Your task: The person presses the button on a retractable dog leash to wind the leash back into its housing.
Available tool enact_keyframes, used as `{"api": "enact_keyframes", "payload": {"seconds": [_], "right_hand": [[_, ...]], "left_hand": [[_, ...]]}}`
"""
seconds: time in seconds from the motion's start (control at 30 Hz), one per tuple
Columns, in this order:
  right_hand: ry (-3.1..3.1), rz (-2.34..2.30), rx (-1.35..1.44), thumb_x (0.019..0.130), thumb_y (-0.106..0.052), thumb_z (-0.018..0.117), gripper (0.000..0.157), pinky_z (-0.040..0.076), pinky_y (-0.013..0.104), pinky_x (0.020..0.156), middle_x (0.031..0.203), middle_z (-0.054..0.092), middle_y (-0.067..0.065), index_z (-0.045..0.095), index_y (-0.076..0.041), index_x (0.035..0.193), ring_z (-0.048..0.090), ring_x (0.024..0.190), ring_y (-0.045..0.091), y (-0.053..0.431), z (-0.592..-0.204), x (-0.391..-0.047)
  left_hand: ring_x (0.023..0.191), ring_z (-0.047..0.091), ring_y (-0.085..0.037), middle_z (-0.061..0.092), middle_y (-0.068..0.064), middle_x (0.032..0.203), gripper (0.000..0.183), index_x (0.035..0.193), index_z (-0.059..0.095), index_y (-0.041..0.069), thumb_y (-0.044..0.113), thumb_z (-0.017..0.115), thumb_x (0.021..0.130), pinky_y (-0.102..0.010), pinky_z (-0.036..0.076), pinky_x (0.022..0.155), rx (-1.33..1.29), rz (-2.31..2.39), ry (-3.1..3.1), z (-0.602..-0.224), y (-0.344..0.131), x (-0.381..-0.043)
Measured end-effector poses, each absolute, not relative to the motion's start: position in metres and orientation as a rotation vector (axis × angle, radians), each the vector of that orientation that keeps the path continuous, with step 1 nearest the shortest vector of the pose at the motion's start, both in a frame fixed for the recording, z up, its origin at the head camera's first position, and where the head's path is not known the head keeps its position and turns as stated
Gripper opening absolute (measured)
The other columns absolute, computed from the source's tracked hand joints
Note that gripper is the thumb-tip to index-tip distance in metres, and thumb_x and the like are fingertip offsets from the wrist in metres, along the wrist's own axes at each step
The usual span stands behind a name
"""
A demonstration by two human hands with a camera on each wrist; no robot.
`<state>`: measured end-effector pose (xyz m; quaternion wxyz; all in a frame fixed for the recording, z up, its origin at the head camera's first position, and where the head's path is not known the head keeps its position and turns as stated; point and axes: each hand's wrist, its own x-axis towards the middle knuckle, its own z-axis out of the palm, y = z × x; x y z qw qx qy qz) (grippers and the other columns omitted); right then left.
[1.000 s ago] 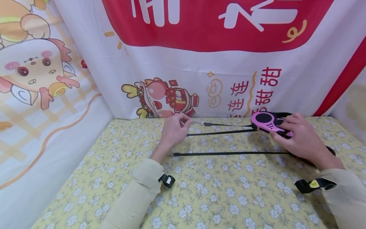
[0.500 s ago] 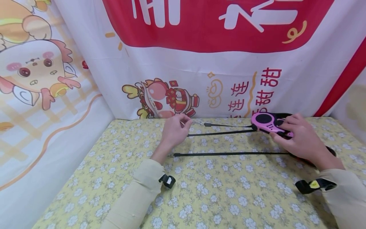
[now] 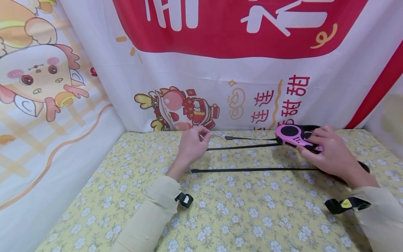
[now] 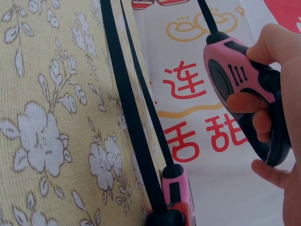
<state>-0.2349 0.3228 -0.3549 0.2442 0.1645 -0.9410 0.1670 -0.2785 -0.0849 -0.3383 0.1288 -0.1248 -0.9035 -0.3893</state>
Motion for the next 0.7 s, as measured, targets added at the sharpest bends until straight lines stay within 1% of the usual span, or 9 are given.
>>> {"api": "enact_keyframes", "payload": {"seconds": [0.3, 0.7], "right_hand": [[-2.524, 0.438, 0.474, 0.08, -0.023, 0.086, 0.04, 0.04, 0.044, 0.074, 0.104, 0.072, 0.025, 0.078, 0.01, 0.102, 0.049, 0.097, 0.031, 0.3213, -0.3567, -0.2364], [-2.524, 0.451, 0.467, 0.08, -0.022, 0.087, 0.04, 0.04, 0.044, 0.075, 0.103, 0.072, 0.023, 0.078, 0.01, 0.103, 0.05, 0.097, 0.03, 0.3216, -0.3575, -0.2364]], "left_hand": [[0.081, 0.064, -0.018, 0.074, -0.002, 0.095, 0.013, 0.104, 0.075, 0.013, 0.024, 0.067, 0.105, -0.031, 0.051, 0.072, -0.369, -1.132, -2.618, -0.3404, -0.0849, -0.278], [0.082, 0.065, -0.019, 0.074, -0.003, 0.095, 0.015, 0.105, 0.075, 0.011, 0.022, 0.066, 0.105, -0.031, 0.051, 0.072, -0.404, -1.122, -2.6, -0.3397, -0.0837, -0.2782]]}}
